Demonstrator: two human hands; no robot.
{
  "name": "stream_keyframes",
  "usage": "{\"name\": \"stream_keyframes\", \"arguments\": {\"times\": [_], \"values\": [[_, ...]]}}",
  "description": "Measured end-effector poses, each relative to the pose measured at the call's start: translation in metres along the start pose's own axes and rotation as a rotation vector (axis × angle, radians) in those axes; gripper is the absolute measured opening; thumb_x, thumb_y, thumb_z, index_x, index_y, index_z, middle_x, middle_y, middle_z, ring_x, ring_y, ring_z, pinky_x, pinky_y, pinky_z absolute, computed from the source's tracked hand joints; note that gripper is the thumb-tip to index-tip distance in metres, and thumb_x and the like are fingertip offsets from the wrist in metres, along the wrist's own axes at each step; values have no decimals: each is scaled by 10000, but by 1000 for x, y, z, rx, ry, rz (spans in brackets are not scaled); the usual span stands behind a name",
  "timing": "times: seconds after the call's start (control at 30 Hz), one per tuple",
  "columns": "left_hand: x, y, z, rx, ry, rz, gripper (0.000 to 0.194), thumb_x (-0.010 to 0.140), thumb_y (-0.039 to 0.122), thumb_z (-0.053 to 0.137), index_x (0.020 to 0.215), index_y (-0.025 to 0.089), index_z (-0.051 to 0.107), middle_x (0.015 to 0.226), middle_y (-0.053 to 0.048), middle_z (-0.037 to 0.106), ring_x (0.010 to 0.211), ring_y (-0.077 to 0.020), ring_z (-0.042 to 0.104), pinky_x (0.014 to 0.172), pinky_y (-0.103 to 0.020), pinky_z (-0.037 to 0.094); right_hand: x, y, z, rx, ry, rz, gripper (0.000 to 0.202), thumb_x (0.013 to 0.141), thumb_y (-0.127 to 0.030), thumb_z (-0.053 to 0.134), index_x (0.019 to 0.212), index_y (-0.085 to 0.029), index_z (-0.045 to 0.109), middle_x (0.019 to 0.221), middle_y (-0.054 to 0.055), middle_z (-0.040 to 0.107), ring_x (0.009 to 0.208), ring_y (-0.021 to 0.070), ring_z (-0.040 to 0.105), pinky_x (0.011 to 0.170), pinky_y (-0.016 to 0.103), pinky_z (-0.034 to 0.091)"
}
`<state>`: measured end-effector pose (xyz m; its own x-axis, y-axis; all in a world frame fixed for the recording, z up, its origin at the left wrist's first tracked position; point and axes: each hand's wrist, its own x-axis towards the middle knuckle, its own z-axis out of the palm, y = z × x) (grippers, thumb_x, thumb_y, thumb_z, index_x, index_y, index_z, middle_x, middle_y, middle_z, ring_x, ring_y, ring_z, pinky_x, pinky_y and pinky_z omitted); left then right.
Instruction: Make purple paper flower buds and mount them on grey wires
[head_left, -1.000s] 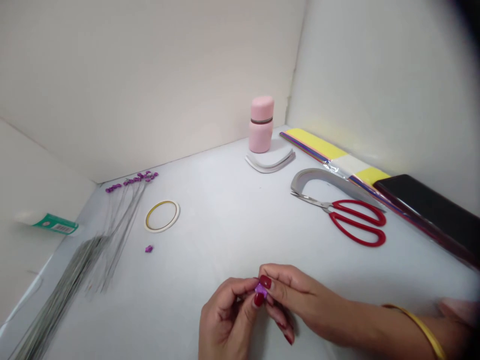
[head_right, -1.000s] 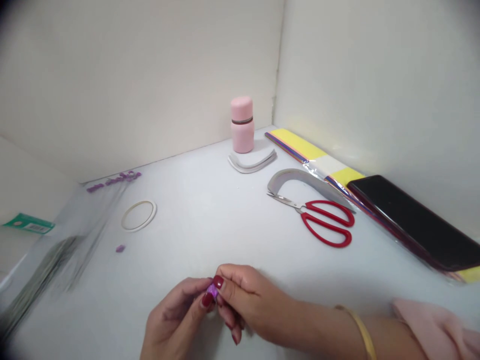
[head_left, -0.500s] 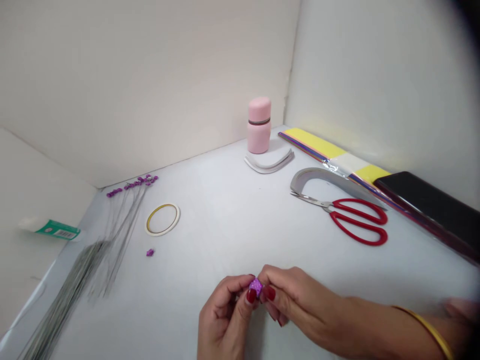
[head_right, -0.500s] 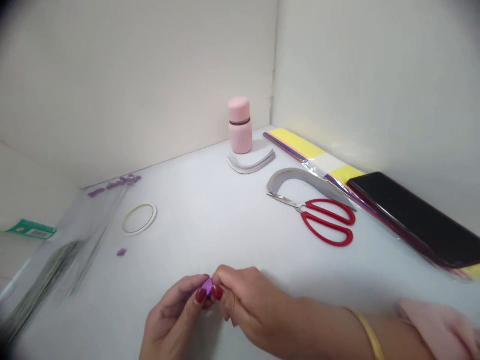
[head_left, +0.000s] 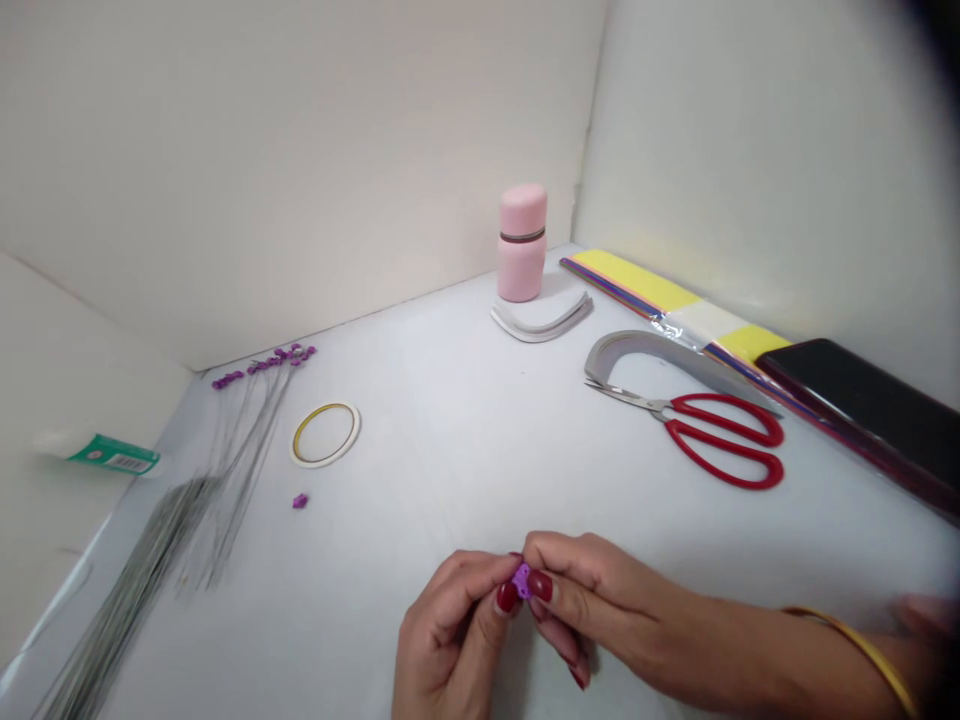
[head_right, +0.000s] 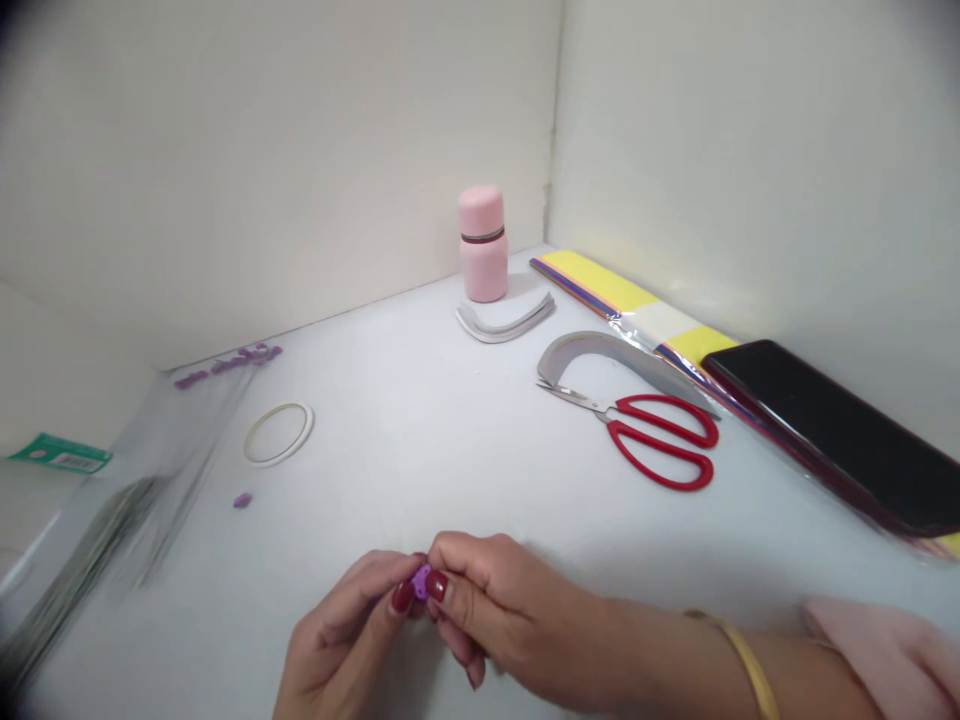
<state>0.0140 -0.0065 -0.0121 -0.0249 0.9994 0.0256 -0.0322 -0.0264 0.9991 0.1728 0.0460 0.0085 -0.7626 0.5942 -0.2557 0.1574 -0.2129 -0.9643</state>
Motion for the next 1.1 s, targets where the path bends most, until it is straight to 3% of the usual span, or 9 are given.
{"name": "stream_keyframes", "arguments": {"times": [0.2, 0.57, 0.93, 1.1], "values": [[-1, 1, -2, 224, -9, 187, 240, 825, 135, 523, 961, 276, 662, 825, -14, 666, 735, -135, 616, 663, -210, 455, 1, 8, 0, 295, -61, 36, 316, 890, -454, 387, 750, -173, 421, 542, -59, 455, 449, 68, 434, 468, 196, 346], [-4, -1, 2, 429, 28, 255, 186, 833, 153, 514, 894, 259, 654, 763, -13, 662, 680, -131, 604, 630, -198, 455, 1, 10, 7, 455, -73, 147, 369, 840, -529, 428, 719, -181, 410, 442, -83, 458, 329, 44, 400, 365, 148, 315], [-5, -4, 7, 402, 92, 255, 218, 811, 134, 527, 922, 256, 669, 776, -31, 668, 669, -147, 600, 615, -228, 467, 0, 11, 19, 508, 29, 124, 379, 841, -538, 417, 710, -182, 410, 416, -86, 442, 343, 51, 409, 372, 144, 310], [-4, -9, 5, 199, 74, 167, 174, 835, 225, 510, 867, 234, 680, 693, -30, 646, 617, -154, 605, 582, -246, 472, 2, 10, 11, 558, -73, 142, 344, 872, -453, 402, 723, -151, 472, 445, -53, 484, 363, 52, 433, 379, 138, 317]]}}
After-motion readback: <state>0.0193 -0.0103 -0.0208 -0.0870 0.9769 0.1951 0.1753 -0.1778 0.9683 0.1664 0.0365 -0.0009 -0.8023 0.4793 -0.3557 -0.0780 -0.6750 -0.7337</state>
